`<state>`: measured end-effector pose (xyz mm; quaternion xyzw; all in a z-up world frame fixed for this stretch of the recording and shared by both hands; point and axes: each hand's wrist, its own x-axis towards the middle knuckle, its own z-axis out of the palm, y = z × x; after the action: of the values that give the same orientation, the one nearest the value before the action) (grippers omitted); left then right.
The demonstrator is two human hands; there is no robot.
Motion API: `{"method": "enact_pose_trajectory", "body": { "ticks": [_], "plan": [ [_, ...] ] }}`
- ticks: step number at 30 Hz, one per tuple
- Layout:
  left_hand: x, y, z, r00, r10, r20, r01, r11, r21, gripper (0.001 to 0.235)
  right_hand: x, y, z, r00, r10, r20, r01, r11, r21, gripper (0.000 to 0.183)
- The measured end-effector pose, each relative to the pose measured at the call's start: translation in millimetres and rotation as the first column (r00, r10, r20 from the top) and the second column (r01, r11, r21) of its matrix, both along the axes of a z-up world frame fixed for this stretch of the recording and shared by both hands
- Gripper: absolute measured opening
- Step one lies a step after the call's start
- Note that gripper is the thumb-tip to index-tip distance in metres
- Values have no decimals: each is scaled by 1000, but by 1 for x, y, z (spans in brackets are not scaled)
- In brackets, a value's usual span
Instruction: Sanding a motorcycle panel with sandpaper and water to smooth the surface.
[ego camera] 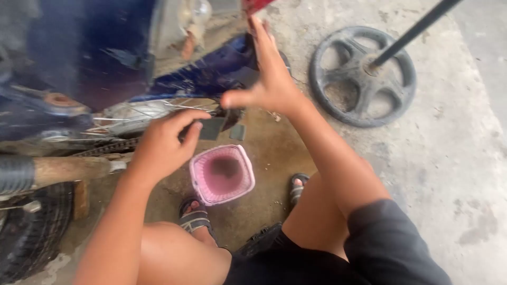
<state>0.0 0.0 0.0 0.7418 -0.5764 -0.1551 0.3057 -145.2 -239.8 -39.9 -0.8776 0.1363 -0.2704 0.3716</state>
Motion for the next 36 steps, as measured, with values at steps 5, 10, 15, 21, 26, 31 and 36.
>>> {"method": "enact_pose_trajectory", "body": {
  "ticks": [5, 10, 15, 21, 26, 31, 36],
  "plan": [
    [-6, -10, 4, 998, 64, -13, -65, 989, -129, 31, -23, 38, 24, 996, 54, 72, -54, 998, 8, 145],
    [-22, -26, -9, 972, 175, -155, -204, 959, -196, 29, -13, 8, 9, 993, 24, 112, -16, 997, -73, 134],
    [-35, -53, -30, 930, 353, -103, -367, 874, -318, 69, -47, 31, 26, 995, 86, 56, -84, 996, -39, 151],
    [-43, -59, -39, 903, 416, -108, -429, 863, -265, 71, -30, 15, 27, 990, 43, 132, -39, 999, -27, 146],
    [-49, -61, -36, 880, 459, -122, -471, 815, -337, 71, -35, 15, 30, 996, 73, 51, -75, 997, 24, 147],
    [-52, -67, -47, 858, 503, -107, -490, 738, -463, 66, -35, 18, 29, 996, 37, 86, -38, 999, 6, 144],
    [-49, -80, -49, 893, 403, -201, -440, 690, -575, 68, -26, 9, 37, 996, 68, 57, -68, 998, -9, 142]
  ]
}}
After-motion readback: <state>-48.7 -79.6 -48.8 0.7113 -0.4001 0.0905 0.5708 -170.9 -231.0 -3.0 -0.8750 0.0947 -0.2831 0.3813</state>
